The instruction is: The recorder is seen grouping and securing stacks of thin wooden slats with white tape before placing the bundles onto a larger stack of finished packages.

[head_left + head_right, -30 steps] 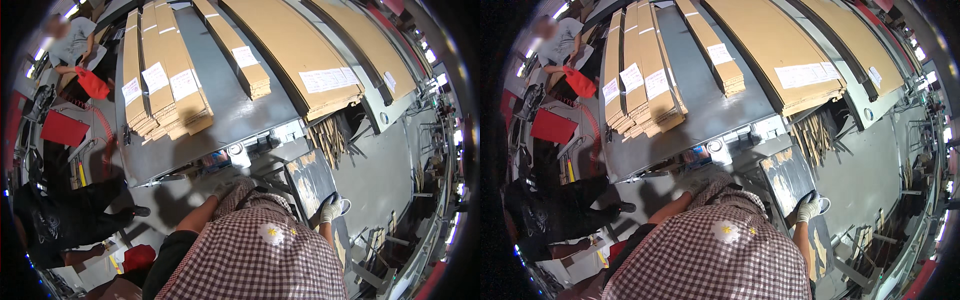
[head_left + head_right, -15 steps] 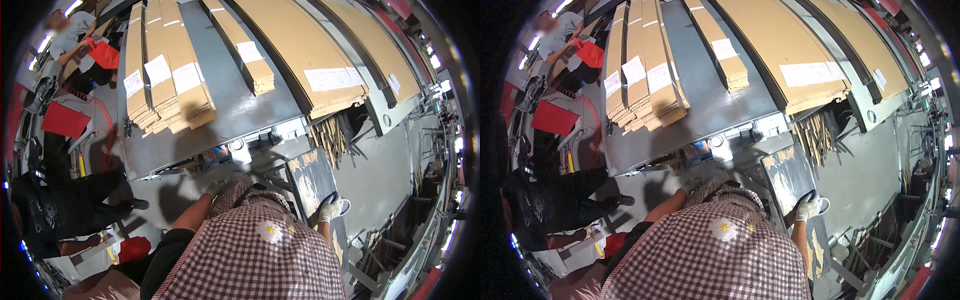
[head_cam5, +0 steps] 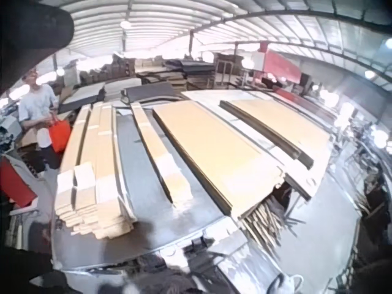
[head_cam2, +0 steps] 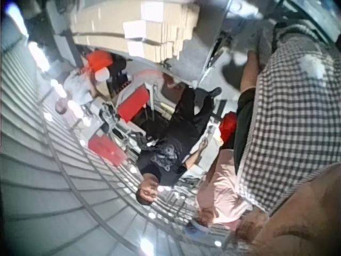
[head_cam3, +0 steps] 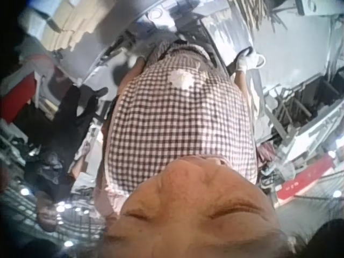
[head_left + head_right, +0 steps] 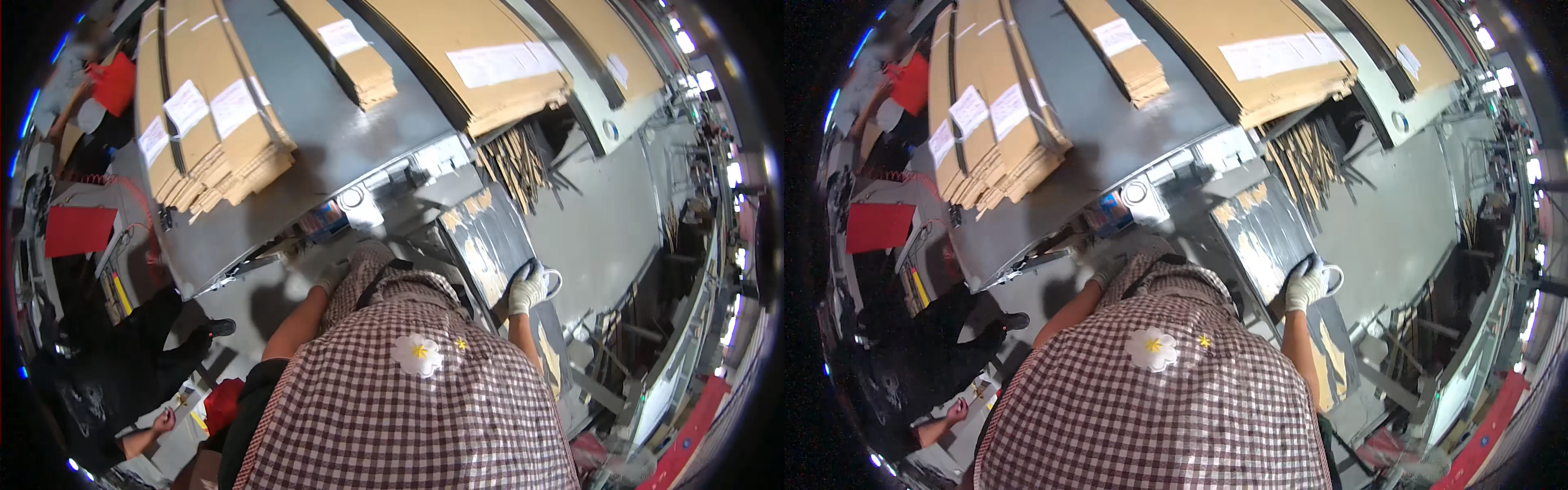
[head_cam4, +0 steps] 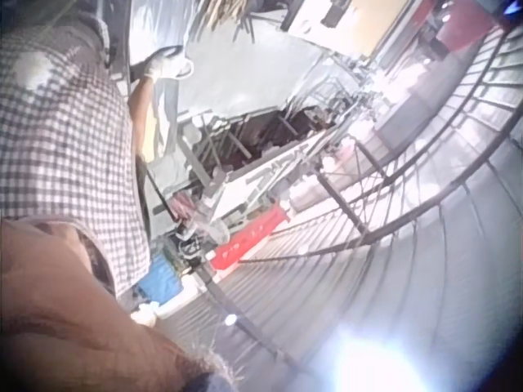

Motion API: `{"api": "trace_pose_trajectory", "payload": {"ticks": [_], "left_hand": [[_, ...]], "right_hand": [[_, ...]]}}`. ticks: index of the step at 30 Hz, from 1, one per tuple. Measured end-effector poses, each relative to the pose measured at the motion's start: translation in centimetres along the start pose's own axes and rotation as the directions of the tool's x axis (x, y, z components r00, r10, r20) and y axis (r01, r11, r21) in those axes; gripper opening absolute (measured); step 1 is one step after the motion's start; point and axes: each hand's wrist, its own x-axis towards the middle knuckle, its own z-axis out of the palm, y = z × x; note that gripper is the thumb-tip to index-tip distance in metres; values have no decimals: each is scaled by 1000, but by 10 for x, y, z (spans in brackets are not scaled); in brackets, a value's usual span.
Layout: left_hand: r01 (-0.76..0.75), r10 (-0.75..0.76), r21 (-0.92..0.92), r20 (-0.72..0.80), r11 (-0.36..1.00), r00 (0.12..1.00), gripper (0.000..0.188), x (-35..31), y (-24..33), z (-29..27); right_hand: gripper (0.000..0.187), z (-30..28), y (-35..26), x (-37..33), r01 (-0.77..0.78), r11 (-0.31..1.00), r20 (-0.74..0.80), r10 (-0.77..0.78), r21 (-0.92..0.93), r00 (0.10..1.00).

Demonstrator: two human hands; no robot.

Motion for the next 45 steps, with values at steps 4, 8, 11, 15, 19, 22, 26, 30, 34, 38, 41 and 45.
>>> {"api": "trace_pose_trajectory", "payload": {"ticks": [4, 8, 11, 15, 19, 22, 26, 30, 34, 38, 41, 45], "left_hand": [[0, -1, 135, 5, 991, 1000, 44, -7, 38, -14], [-60, 58, 43, 42, 997, 997, 41, -17, 52, -37], [-54, 52, -22, -68, 998, 996, 37, -10, 1, -32], [181, -176, -62, 86, 981, 981, 37, -30, 99, -40], [13, -13, 10, -30, 1000, 999, 36, -33, 83, -50], [-36, 23, 81, 154, 996, 988, 39, -21, 63, -59], [-84, 58, 198, 134, 977, 989, 44, -7, 74, -42], [-44, 48, -50, 83, 998, 995, 46, 25, -43, -44], [36, -23, -80, 155, 996, 988, 48, 28, -8, -39], [115, -112, -14, 134, 993, 985, 46, 23, 15, -43], [43, -52, 93, 100, 995, 994, 45, 25, 3, -49], [-4, -14, 186, 97, 982, 995, 44, 28, 8, -45]], "right_hand": [[25, -9, -8, -3, -11, 1000, -7, 10, -26, 1000], [23, -6, -6, 3, -25, 999, -23, 24, -27, 999], [25, -16, -27, 8, -13, 1000, 26, 13, -9, 1000], [24, -21, -7, -2, -86, 995, 2, 86, -50, 996], [22, -14, -14, 2, -66, 997, 13, 67, -27, 998], [20, -15, -21, 4, -76, 996, 15, 77, -35, 997], [21, -15, -9, -1, -108, 991, -10, 107, -82, 994], [23, -12, -30, 9, -59, 997, 58, 61, -44, 996], [23, -16, -17, 4, -61, 996, 16, 62, -64, 998], [23, -18, -13, 3, -67, 997, 13, 67, -35, 998], [22, -18, -18, 5, -45, 999, 12, 45, -22, 999], [22, -18, -14, 4, -53, 999, 2, 53, -5, 999]]}}
